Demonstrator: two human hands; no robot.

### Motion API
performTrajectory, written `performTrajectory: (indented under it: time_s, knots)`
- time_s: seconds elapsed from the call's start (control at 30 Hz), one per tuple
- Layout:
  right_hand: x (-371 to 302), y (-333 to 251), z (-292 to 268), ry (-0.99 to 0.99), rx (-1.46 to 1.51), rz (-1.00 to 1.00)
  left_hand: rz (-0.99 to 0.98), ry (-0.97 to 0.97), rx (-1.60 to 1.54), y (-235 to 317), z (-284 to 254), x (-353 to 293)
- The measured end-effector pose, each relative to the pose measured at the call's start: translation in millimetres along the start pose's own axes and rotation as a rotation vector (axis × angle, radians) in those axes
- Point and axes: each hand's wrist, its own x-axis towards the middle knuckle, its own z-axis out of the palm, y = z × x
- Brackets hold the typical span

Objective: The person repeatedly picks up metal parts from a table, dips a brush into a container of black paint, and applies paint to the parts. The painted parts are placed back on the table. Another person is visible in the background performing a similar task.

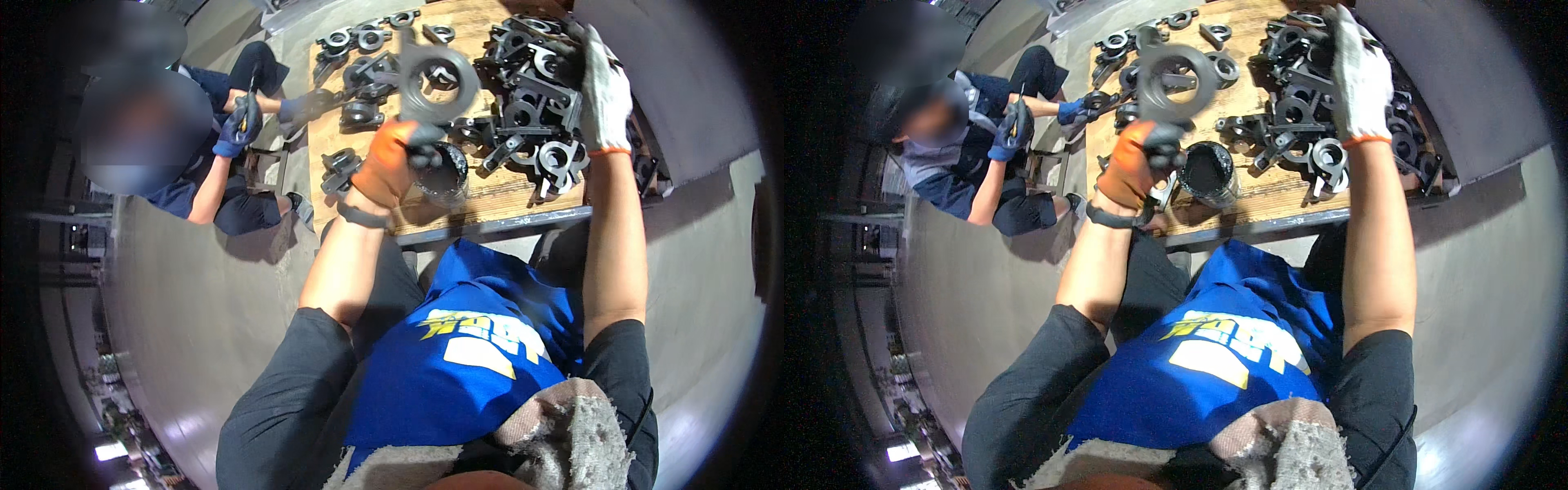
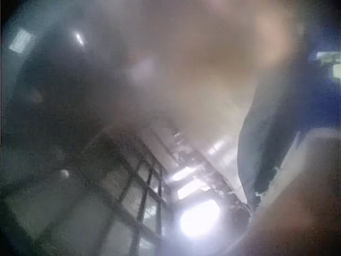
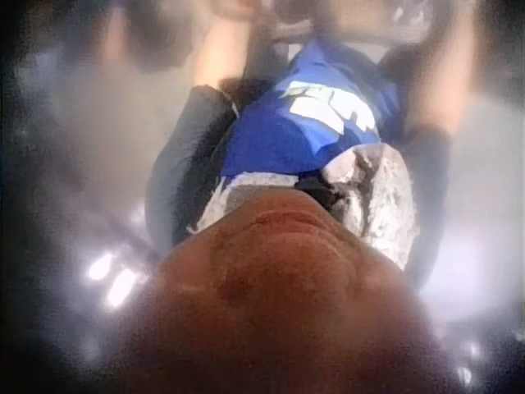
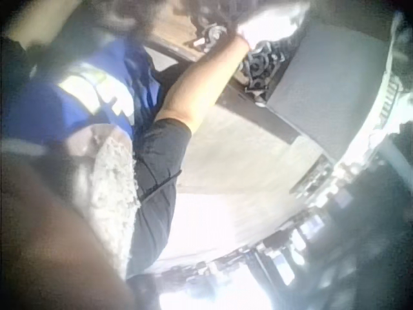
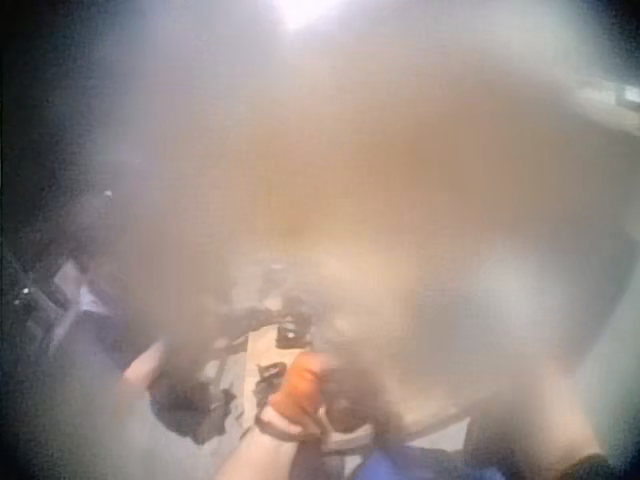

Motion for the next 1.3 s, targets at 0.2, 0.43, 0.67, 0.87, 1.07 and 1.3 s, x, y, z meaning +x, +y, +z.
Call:
performTrajectory:
  time_s: [0.2,0.43,0.67,0.87,1.07,1.3]
  knots:
    - [-34.0,22.5,14.0,-0.598,-0.254,0.114,-0.014,-0.596,-0.617,47.7,-27.1,-9.2]
    - [-92.8,29.9,75.4,-1.071,-0.553,-0.085,-0.038,-0.638,-0.66,46.1,-42.8,-10.8]
    - [-104.7,51.9,92.7,-1.119,-0.587,-0.207,-0.082,-0.6,-0.632,40.4,-47.3,-7.0]
    - [-108.8,58.4,88.6,-1.188,-0.619,-0.207,-0.094,-0.578,-0.612,40.5,-46.8,-6.4]
    - [-92.9,38.1,74.8,-1.086,-0.431,-0.107,-0.065,-0.502,-0.651,38.8,-33.4,-14.9]
    - [-92.3,43.9,60.0,-1.08,-0.487,-0.108,-0.091,-0.639,-0.729,44.0,-24.6,-12.7]
